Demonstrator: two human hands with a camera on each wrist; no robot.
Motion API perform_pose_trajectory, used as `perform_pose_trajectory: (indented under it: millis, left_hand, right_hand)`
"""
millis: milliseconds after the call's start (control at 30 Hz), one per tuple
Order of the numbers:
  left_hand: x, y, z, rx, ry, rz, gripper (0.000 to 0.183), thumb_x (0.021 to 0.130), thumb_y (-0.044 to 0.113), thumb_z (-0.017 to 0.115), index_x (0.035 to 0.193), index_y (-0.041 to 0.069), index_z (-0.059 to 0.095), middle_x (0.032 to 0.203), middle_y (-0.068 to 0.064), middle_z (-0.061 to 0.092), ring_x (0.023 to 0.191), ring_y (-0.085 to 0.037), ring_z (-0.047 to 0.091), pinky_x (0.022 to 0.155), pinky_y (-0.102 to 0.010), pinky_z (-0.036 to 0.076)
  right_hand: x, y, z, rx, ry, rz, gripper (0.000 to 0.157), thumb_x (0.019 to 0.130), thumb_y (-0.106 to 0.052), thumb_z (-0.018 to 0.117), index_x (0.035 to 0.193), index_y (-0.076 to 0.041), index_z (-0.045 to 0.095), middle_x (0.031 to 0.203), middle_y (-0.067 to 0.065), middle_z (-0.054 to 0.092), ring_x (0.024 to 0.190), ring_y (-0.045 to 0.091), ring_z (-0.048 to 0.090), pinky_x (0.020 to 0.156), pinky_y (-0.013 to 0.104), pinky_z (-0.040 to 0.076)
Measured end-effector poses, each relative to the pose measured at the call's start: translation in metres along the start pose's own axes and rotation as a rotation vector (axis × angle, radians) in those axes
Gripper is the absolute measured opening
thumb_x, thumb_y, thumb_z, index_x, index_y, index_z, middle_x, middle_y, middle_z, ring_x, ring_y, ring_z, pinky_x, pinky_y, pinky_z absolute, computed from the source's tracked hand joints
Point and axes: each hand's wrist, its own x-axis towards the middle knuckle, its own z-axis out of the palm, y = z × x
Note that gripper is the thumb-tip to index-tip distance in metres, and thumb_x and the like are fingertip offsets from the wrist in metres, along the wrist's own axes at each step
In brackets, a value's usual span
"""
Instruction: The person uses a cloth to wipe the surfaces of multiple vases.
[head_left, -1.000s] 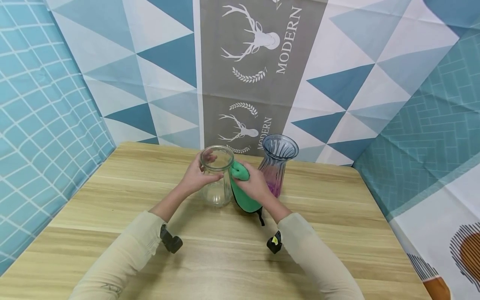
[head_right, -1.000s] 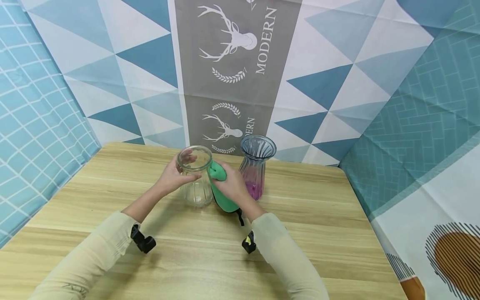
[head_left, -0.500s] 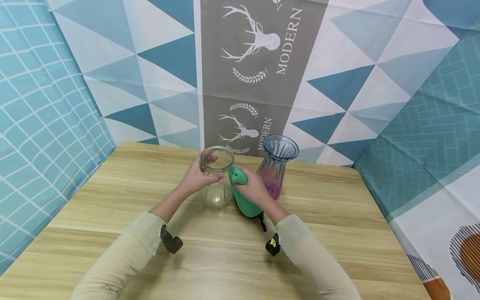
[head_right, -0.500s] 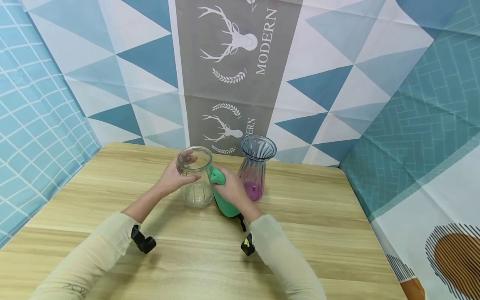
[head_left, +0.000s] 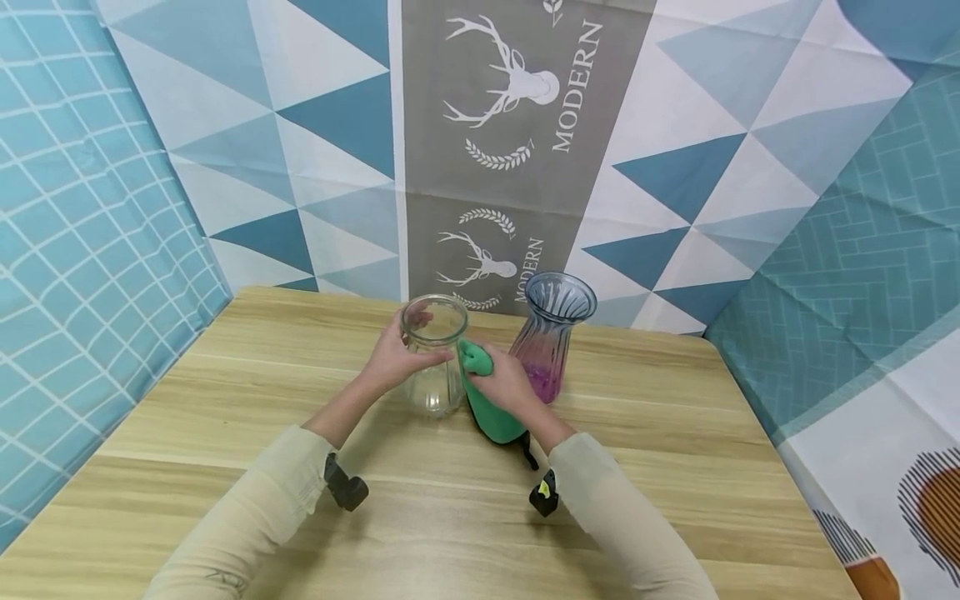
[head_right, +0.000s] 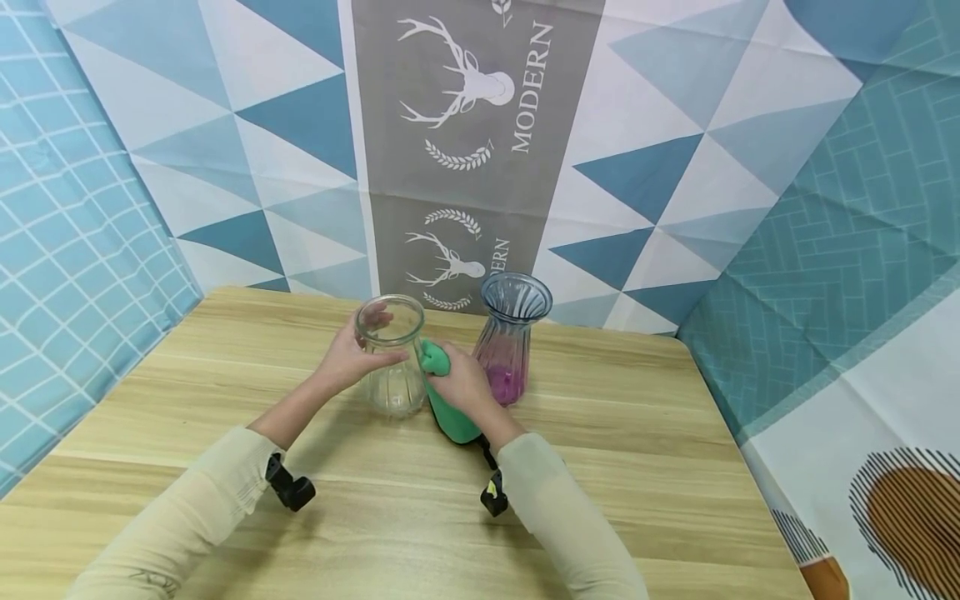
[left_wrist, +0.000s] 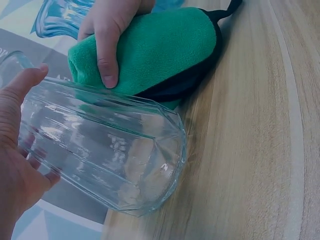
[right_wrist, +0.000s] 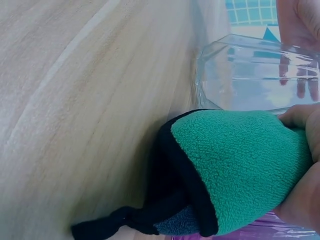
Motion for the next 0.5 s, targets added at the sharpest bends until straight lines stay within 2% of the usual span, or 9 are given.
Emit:
perform_pose_trajectory:
  millis: [167,500]
  left_hand:
    - [0.000,0.000,0.001,0.027,0.029,-0.005,0.090,0.068,0.027,0.085,0.141,0.014,0.034,0.136,-0.014,0.046,0.131,-0.028,0.039,0.109,-0.051,0.032]
    - [0.000,0.001,0.001,0.035,0.057,0.021,0.090,0.067,0.024,0.085,0.141,0.013,0.034,0.130,-0.014,0.048,0.125,-0.029,0.043,0.106,-0.049,0.035]
  right_hand:
    - [0.000,0.000,-0.003,0.056,0.036,0.014,0.048,0.081,-0.015,0.069,0.127,-0.014,0.056,0.107,0.011,0.066,0.089,0.022,0.058,0.077,0.037,0.050]
    - [0.003,-0.010,-0.015,0.124,0.087,-0.032,0.049,0.083,-0.016,0.069,0.130,-0.014,0.055,0.114,0.012,0.065,0.096,0.025,0.061,0.081,0.039,0.051]
